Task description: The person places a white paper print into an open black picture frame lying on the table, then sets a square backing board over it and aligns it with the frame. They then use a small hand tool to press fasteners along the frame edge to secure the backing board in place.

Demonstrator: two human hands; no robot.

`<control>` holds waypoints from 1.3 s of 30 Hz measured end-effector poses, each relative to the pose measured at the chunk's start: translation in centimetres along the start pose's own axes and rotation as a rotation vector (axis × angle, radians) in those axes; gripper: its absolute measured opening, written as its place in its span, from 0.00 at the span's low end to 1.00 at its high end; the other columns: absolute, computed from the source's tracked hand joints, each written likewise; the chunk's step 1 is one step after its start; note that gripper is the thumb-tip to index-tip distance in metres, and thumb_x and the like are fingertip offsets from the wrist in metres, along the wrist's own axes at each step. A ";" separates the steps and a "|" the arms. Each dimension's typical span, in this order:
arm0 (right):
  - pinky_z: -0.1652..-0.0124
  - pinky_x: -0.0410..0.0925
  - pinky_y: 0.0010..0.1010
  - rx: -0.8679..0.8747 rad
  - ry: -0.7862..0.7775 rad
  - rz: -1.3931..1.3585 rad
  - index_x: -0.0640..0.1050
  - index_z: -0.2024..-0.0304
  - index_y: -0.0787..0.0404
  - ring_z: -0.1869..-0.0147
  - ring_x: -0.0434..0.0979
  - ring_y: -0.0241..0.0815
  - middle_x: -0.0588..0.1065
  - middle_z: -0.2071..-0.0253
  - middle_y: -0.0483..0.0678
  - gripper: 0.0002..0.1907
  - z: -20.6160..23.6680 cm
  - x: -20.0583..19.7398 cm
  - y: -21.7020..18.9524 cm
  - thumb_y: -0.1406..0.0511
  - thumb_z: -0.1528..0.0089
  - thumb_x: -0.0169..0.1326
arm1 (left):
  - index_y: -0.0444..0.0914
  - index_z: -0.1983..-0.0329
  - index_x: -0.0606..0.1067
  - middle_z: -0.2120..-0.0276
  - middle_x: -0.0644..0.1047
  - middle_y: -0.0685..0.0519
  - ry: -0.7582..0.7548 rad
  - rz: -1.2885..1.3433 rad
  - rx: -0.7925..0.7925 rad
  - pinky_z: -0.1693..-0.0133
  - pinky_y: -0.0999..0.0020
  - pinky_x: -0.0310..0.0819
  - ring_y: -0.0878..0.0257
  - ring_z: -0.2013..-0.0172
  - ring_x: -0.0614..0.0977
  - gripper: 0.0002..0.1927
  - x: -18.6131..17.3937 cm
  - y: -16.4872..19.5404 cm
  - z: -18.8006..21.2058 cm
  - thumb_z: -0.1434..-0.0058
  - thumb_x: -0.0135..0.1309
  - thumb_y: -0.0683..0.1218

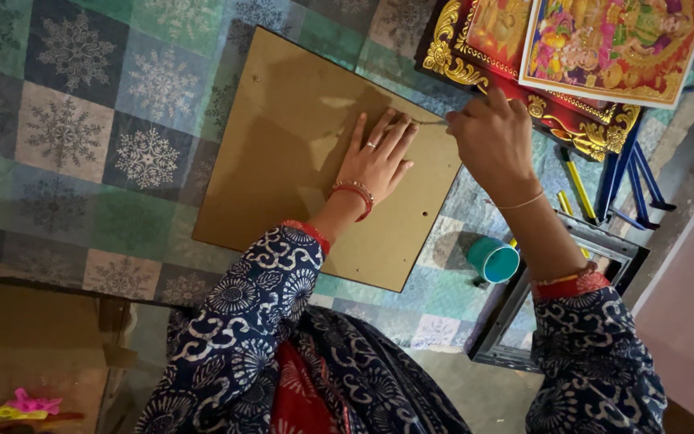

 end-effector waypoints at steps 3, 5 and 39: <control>0.57 0.68 0.36 -0.005 0.000 0.007 0.87 0.63 0.48 0.51 0.74 0.42 0.77 0.66 0.39 0.05 0.1 0.0 0.0 0.59 0.40 0.64 | 0.43 0.25 0.61 0.27 0.60 0.53 0.003 0.001 0.004 0.28 0.36 0.42 0.53 0.26 0.55 0.34 -0.1 0.1 0.0 0.31 0.50 0.59; 0.57 0.68 0.36 -0.003 0.000 0.008 0.86 0.63 0.48 0.52 0.74 0.42 0.77 0.66 0.39 0.04 0.0 0.0 -0.1 0.59 0.40 0.64 | 0.43 0.25 0.61 0.27 0.60 0.53 0.010 -0.001 0.008 0.28 0.36 0.42 0.53 0.26 0.55 0.34 -0.3 0.0 0.0 0.31 0.50 0.59; 0.59 0.70 0.40 0.026 -0.108 -0.020 0.82 0.62 0.55 0.52 0.76 0.47 0.77 0.64 0.44 0.09 0.6 2.3 0.1 0.59 0.40 0.63 | 0.43 0.26 0.61 0.27 0.61 0.53 0.019 0.015 0.000 0.28 0.38 0.42 0.54 0.26 0.56 0.33 -0.3 0.1 0.1 0.31 0.50 0.59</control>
Point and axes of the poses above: each hand's wrist, its own z-axis away from the middle knuckle, its own x-axis out of the palm, y = z × x, the point moved 6 cm from there along -z, towards the middle knuckle
